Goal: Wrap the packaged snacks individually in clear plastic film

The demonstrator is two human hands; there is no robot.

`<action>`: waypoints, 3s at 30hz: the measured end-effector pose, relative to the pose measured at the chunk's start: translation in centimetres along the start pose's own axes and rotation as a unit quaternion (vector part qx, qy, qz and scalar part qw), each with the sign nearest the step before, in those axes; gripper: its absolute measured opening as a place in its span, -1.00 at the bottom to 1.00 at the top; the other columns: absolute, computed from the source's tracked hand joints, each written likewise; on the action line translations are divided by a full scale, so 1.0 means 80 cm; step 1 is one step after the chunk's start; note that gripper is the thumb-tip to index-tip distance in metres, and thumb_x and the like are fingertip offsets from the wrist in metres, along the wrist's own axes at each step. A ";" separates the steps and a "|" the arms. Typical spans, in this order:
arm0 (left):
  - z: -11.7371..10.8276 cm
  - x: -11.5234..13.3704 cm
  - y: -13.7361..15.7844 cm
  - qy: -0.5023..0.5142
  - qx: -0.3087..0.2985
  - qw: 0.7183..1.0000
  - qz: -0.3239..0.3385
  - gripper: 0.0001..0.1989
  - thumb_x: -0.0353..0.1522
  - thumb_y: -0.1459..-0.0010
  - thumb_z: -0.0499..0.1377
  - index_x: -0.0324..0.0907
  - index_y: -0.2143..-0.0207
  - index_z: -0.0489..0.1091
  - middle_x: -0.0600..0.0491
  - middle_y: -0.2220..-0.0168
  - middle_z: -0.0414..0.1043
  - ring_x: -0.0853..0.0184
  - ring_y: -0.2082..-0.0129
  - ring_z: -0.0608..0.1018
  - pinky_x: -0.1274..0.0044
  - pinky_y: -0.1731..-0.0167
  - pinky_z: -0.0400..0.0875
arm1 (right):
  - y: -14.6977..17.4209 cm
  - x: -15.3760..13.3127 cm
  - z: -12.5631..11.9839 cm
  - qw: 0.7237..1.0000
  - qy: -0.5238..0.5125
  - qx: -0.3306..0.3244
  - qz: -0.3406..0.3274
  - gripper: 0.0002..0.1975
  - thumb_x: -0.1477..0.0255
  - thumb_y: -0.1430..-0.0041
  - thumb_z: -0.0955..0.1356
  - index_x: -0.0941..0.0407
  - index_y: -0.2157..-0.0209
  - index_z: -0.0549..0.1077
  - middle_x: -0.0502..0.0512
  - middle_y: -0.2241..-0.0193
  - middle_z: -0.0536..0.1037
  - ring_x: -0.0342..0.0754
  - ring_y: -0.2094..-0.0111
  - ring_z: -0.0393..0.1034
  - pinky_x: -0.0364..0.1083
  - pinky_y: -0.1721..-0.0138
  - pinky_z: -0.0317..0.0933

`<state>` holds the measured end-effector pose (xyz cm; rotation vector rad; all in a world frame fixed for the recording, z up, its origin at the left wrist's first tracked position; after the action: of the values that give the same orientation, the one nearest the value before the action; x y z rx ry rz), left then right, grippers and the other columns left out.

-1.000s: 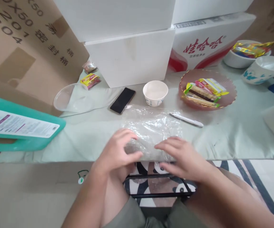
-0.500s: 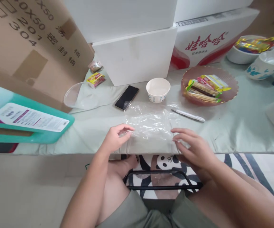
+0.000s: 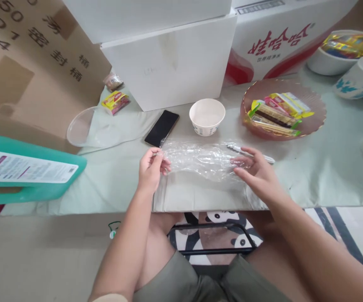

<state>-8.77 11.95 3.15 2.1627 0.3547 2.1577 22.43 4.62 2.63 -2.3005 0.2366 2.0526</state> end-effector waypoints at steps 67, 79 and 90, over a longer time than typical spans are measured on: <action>0.100 -0.026 0.046 0.162 -0.470 0.858 -0.126 -0.10 -0.40 0.13 0.49 0.18 -0.27 0.30 -0.03 -0.41 0.15 0.00 -0.31 0.37 0.28 -0.17 0.42 | 0.009 0.017 0.081 0.877 -0.377 -0.023 0.296 -0.75 0.39 0.03 0.53 0.07 0.37 0.41 -0.12 0.48 0.52 -0.20 0.55 0.35 -0.17 0.49 0.29; 0.094 -0.036 0.044 0.095 -0.492 0.855 -0.135 0.03 -0.58 0.15 0.43 0.28 -0.31 0.21 -0.06 -0.41 0.16 0.10 -0.22 0.49 0.39 -0.01 0.48 | 0.000 0.029 0.073 0.872 -0.403 -0.016 0.277 -0.87 0.41 -0.08 0.44 0.05 0.34 0.42 -0.03 0.45 0.57 -0.15 0.59 0.36 -0.14 0.55 0.37; 0.084 -0.028 0.019 0.087 -0.352 0.927 -0.098 -0.10 -0.37 0.10 0.49 0.14 -0.28 0.25 -0.12 -0.26 0.31 0.41 0.32 0.62 0.65 0.48 0.43 | 0.008 0.029 0.087 0.885 -0.361 -0.005 0.295 -0.87 0.34 -0.13 0.42 0.04 0.30 0.43 -0.02 0.48 0.53 -0.11 0.57 0.39 -0.11 0.56 0.36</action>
<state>-1.94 10.79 1.14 1.4800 -0.1765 1.9504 15.77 4.80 -0.42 -1.3787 0.9580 3.0059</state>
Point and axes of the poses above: each hand's wrist, its own y-axis away from the middle knuckle, its own z-axis out of the palm, x = y × z, the point moved 7 cm from there along -y, towards the middle knuckle
